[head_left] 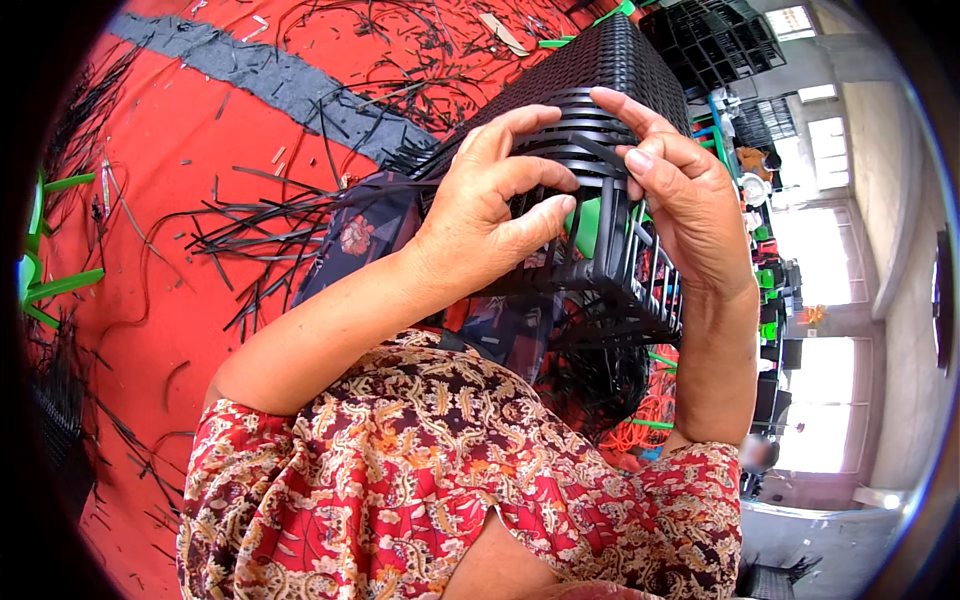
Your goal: The person weaves black plastic strips onto a metal furniture frame by hand, pulling the strips through the slats and securing them one by one.
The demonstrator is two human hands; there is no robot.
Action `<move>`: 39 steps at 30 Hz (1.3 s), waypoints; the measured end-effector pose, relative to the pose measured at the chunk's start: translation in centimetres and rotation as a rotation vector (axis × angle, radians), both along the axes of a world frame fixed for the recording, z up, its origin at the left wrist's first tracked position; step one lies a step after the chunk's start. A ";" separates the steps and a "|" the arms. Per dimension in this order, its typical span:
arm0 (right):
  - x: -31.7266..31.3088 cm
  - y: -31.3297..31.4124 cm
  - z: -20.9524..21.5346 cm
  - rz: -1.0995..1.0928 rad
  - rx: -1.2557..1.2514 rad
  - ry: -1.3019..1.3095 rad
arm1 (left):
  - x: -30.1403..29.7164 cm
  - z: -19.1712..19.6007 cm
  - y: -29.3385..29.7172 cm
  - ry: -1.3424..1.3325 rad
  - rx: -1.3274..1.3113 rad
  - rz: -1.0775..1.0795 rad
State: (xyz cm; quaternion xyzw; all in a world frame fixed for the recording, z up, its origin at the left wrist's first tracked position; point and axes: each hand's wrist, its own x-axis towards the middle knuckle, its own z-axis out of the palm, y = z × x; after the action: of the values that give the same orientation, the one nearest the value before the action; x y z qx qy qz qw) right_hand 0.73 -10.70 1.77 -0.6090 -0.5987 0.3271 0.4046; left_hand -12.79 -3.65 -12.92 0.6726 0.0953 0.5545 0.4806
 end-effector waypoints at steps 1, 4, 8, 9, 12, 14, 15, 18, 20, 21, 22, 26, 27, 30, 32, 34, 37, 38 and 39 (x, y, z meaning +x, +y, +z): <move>-0.1 0.2 -0.1 0.019 -0.001 -0.018 | -0.2 0.4 0.2 -0.001 0.008 -0.004; -0.7 1.0 -0.5 0.061 0.014 -0.084 | -0.2 1.7 0.4 0.042 0.103 0.010; -1.3 2.4 -0.9 0.105 0.065 -0.311 | 1.6 2.6 0.5 -0.118 -0.007 -0.102; -0.9 2.0 -0.5 0.119 0.191 -0.490 | 2.3 2.3 0.6 -0.153 -0.108 -0.060; 2.2 -1.7 1.8 -0.029 0.456 -0.885 | 0.9 -0.1 5.0 -0.318 -0.348 -0.171; 5.1 -6.7 3.1 -0.263 0.389 -0.460 | -4.0 -3.7 13.6 -0.241 -0.196 0.073; 6.6 -9.3 3.2 -0.371 0.402 -0.406 | -7.6 -6.3 17.9 -0.242 -0.339 0.145; 10.4 -15.9 0.8 -0.657 0.296 -0.250 | -20.4 -14.3 27.6 0.407 -0.526 0.698; 11.1 -19.4 -2.3 -0.757 0.174 -0.253 | -25.3 -16.4 30.4 1.337 -0.238 1.013; 11.1 -20.7 -3.7 -0.687 0.167 -0.177 | -25.6 -16.0 30.1 1.109 -0.139 1.100; 11.2 -21.5 -4.8 -0.624 0.171 -0.188 | -24.5 -15.0 29.0 0.722 -0.094 1.031; 10.5 -20.3 -8.8 -0.546 0.166 -0.174 | -11.7 -4.2 17.5 0.431 -0.062 0.114; 10.3 -19.6 -9.3 -0.573 0.137 -0.234 | -8.5 -1.5 14.0 0.512 -0.106 0.039; 10.1 -17.9 -11.1 -0.551 0.150 -0.084 | -2.7 4.5 6.5 0.575 -0.088 -0.342; 10.2 -17.5 -12.4 -0.623 0.150 -0.020 | -1.9 6.0 5.0 0.614 -0.126 -0.319; 11.1 -17.7 -13.4 -0.644 0.149 -0.055 | -2.7 6.1 5.6 0.586 -0.127 -0.413; 13.4 -18.0 -14.4 -0.778 0.232 -0.089 | -4.8 5.0 9.2 0.656 -0.062 -0.279; 14.2 -17.9 -14.5 -0.821 0.235 -0.096 | -5.5 4.6 11.0 0.660 -0.004 -0.152; 14.8 -17.6 -14.3 -0.765 0.265 -0.168 | -6.4 4.4 13.2 0.697 0.048 -0.009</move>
State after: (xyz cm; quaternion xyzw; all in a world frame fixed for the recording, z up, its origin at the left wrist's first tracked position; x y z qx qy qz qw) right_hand 15.58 -28.31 -12.57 -0.7548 -0.3971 0.0225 0.5215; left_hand -19.17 9.50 -8.49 0.8331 0.2376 0.2915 0.4056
